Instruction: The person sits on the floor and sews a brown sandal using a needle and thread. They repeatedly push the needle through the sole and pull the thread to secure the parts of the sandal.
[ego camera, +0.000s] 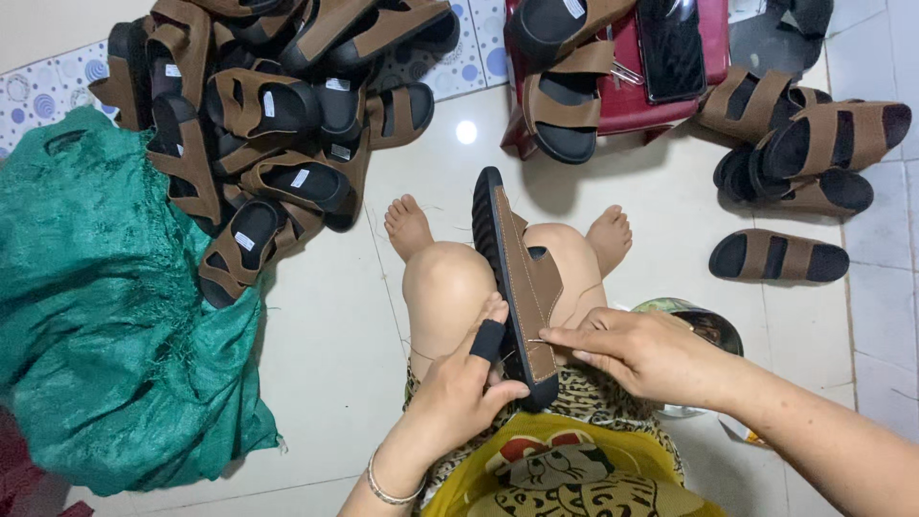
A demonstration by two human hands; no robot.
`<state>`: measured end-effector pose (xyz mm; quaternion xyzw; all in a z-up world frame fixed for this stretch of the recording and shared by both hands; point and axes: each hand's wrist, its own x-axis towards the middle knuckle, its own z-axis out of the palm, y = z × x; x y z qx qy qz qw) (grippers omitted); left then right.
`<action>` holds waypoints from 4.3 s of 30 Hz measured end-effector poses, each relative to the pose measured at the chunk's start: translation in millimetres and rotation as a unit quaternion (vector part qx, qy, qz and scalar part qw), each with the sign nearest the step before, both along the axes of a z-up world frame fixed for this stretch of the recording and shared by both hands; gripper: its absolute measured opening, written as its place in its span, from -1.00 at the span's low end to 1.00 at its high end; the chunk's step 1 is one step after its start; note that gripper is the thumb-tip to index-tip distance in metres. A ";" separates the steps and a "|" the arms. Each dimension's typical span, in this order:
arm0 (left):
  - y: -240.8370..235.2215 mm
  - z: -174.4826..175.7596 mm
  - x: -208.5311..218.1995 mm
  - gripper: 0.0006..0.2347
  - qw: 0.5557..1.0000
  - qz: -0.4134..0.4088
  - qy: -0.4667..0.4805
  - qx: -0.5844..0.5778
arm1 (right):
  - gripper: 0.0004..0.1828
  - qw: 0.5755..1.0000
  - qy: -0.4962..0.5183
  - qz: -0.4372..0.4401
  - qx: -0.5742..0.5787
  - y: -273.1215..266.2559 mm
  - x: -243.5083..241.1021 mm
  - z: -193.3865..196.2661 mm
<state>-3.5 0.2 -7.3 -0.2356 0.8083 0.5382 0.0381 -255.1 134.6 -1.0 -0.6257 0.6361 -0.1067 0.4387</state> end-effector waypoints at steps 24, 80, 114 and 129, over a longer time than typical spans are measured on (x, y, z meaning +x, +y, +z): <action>26.8 -61.0 9.0 -0.14 0.947 0.065 0.166 -0.267 | -0.76 0.989 0.121 0.081 0.008 -43.7 35.6 10.5; 67.5 -52.3 4.5 -0.54 0.951 0.205 0.194 -0.125 | -0.82 0.980 0.155 0.056 -0.114 -36.5 49.6 4.3; 17.9 -20.3 29.3 -0.59 0.949 0.309 0.052 0.025 | -0.73 0.997 -0.011 0.064 -0.028 -6.9 3.1 25.8; -13.3 -4.5 61.6 -0.58 0.982 0.037 -0.028 0.182 | -0.75 0.830 0.308 -0.438 -0.157 87.3 -178.5 -88.0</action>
